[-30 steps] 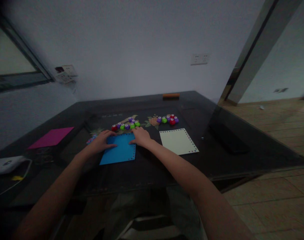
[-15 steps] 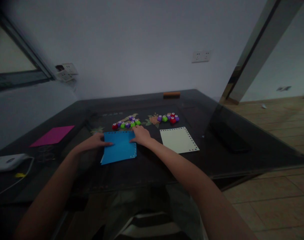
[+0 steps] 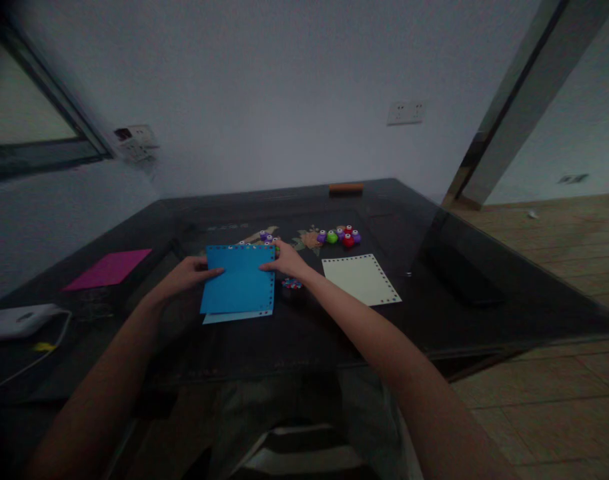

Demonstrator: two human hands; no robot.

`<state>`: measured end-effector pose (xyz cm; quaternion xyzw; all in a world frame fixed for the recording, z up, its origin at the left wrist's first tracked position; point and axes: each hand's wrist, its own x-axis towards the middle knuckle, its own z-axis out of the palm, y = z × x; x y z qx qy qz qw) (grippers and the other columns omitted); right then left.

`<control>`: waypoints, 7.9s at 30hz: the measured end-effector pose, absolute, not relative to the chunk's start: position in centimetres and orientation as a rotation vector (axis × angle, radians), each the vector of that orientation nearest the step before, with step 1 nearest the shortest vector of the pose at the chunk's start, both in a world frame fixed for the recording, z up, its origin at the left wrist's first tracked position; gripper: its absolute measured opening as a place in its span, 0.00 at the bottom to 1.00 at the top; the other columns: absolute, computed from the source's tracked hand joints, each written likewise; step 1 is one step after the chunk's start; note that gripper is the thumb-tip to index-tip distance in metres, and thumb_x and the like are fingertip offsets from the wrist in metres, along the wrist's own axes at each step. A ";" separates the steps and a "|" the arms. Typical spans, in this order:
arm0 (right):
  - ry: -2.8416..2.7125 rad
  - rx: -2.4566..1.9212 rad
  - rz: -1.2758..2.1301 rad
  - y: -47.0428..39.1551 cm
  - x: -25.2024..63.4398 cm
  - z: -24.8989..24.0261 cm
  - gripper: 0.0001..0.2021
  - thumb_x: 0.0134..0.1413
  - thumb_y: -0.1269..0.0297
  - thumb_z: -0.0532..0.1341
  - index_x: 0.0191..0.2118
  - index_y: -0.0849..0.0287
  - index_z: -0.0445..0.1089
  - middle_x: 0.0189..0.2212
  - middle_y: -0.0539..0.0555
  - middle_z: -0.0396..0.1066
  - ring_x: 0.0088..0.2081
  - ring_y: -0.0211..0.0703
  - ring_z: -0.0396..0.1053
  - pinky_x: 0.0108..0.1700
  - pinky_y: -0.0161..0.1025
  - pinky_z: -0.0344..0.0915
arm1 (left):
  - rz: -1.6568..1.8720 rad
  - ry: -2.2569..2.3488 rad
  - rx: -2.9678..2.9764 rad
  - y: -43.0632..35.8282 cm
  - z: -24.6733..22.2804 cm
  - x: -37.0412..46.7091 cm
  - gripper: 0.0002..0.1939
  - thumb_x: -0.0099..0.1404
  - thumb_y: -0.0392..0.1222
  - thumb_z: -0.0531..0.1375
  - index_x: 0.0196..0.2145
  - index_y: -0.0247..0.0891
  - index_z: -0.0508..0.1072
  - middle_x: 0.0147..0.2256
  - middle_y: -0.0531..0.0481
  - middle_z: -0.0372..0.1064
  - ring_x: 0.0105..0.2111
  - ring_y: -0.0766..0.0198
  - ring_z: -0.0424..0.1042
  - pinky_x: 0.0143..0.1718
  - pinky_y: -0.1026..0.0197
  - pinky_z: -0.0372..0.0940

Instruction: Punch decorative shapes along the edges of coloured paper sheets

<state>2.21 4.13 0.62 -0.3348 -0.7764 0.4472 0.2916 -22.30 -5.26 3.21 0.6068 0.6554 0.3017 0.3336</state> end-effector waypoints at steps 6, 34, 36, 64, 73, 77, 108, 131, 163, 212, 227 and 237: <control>-1.987 -0.832 1.510 3.7 5.5 2.4 0.09 0.46 0.65 0.65 0.24 0.59 0.65 0.18 0.48 0.66 0.22 0.36 0.66 0.25 0.35 0.62 | 1.081 1.686 1.621 -4.5 3.3 -20.8 0.20 0.48 0.55 0.65 0.31 0.35 0.76 0.33 0.45 0.77 0.34 0.54 0.74 0.37 0.54 0.69; -1.788 -0.904 1.261 4.0 13.7 2.1 0.14 0.42 0.56 0.67 0.19 0.58 0.65 0.17 0.47 0.63 0.21 0.34 0.60 0.26 0.36 0.57 | 1.074 1.466 1.849 -2.9 1.4 -11.9 0.19 0.61 0.51 0.56 0.18 0.37 0.65 0.16 0.54 0.64 0.18 0.69 0.62 0.22 0.66 0.58; -1.809 -0.922 1.229 4.0 13.7 2.0 0.15 0.42 0.56 0.67 0.18 0.58 0.64 0.16 0.47 0.62 0.21 0.34 0.59 0.26 0.36 0.56 | 1.069 1.482 1.848 -2.9 1.3 -11.9 0.18 0.61 0.51 0.56 0.19 0.37 0.65 0.16 0.54 0.65 0.19 0.69 0.62 0.21 0.66 0.57; -1.824 -0.937 1.358 3.7 13.4 1.5 0.12 0.40 0.59 0.69 0.24 0.61 0.69 0.24 0.54 0.70 0.25 0.38 0.65 0.26 0.38 0.64 | 0.967 1.476 1.845 -3.0 1.2 -11.3 0.16 0.60 0.50 0.57 0.22 0.36 0.68 0.19 0.52 0.69 0.21 0.67 0.67 0.25 0.65 0.62; -1.869 -0.913 1.350 3.5 13.2 1.5 0.12 0.39 0.58 0.69 0.24 0.61 0.70 0.23 0.52 0.70 0.24 0.38 0.65 0.27 0.38 0.65 | 0.978 1.491 1.874 -2.9 1.1 -11.6 0.18 0.61 0.52 0.57 0.21 0.37 0.69 0.19 0.52 0.70 0.20 0.66 0.67 0.25 0.65 0.62; -1.850 -0.898 1.385 3.7 13.2 1.1 0.11 0.38 0.59 0.70 0.25 0.60 0.71 0.24 0.53 0.72 0.26 0.39 0.67 0.31 0.39 0.68 | 0.995 1.492 1.891 -2.9 1.0 -11.4 0.17 0.61 0.51 0.57 0.21 0.37 0.68 0.20 0.52 0.70 0.22 0.66 0.68 0.28 0.64 0.63; -1.737 -0.951 1.364 4.7 13.2 -0.1 0.11 0.37 0.61 0.70 0.28 0.61 0.72 0.28 0.55 0.73 0.30 0.43 0.70 0.36 0.44 0.70 | 0.973 1.418 1.890 -2.2 0.7 -11.8 0.16 0.60 0.52 0.57 0.26 0.36 0.70 0.23 0.51 0.71 0.24 0.65 0.69 0.29 0.63 0.64; -1.682 -1.031 1.273 4.8 13.7 0.4 0.11 0.38 0.64 0.69 0.31 0.61 0.74 0.25 0.55 0.73 0.31 0.45 0.71 0.32 0.42 0.69 | 1.266 2.017 1.904 1.3 -2.0 -18.7 0.13 0.59 0.41 0.55 0.40 0.34 0.72 0.36 0.44 0.73 0.35 0.59 0.72 0.40 0.57 0.66; -1.675 -1.035 1.284 5.4 13.9 0.2 0.11 0.39 0.63 0.68 0.32 0.61 0.74 0.26 0.55 0.74 0.29 0.42 0.70 0.32 0.40 0.69 | 0.618 2.301 2.372 0.9 -2.3 -16.5 0.18 0.63 0.41 0.53 0.50 0.37 0.69 0.50 0.39 0.64 0.51 0.47 0.59 0.49 0.46 0.58; -1.333 -0.752 1.652 3.4 12.9 1.6 0.17 0.36 0.63 0.71 0.36 0.59 0.72 0.36 0.53 0.74 0.31 0.37 0.71 0.30 0.35 0.73 | 1.058 0.911 1.183 -3.5 0.5 -8.3 0.16 0.61 0.42 0.60 0.46 0.37 0.69 0.51 0.42 0.67 0.48 0.57 0.70 0.51 0.56 0.64; -1.403 -0.795 1.368 2.6 11.7 1.1 0.16 0.35 0.56 0.69 0.30 0.61 0.71 0.25 0.51 0.72 0.23 0.35 0.65 0.24 0.33 0.66 | 1.130 1.050 1.202 -4.2 0.5 -7.2 0.16 0.55 0.46 0.65 0.38 0.36 0.69 0.40 0.43 0.74 0.35 0.61 0.75 0.39 0.59 0.67; -1.433 -0.790 1.272 2.5 11.4 0.9 0.16 0.37 0.54 0.68 0.30 0.61 0.71 0.24 0.51 0.72 0.23 0.36 0.66 0.25 0.35 0.66 | 1.174 0.969 1.168 -4.4 0.6 -6.9 0.18 0.55 0.42 0.65 0.42 0.35 0.68 0.43 0.43 0.72 0.41 0.59 0.74 0.46 0.57 0.66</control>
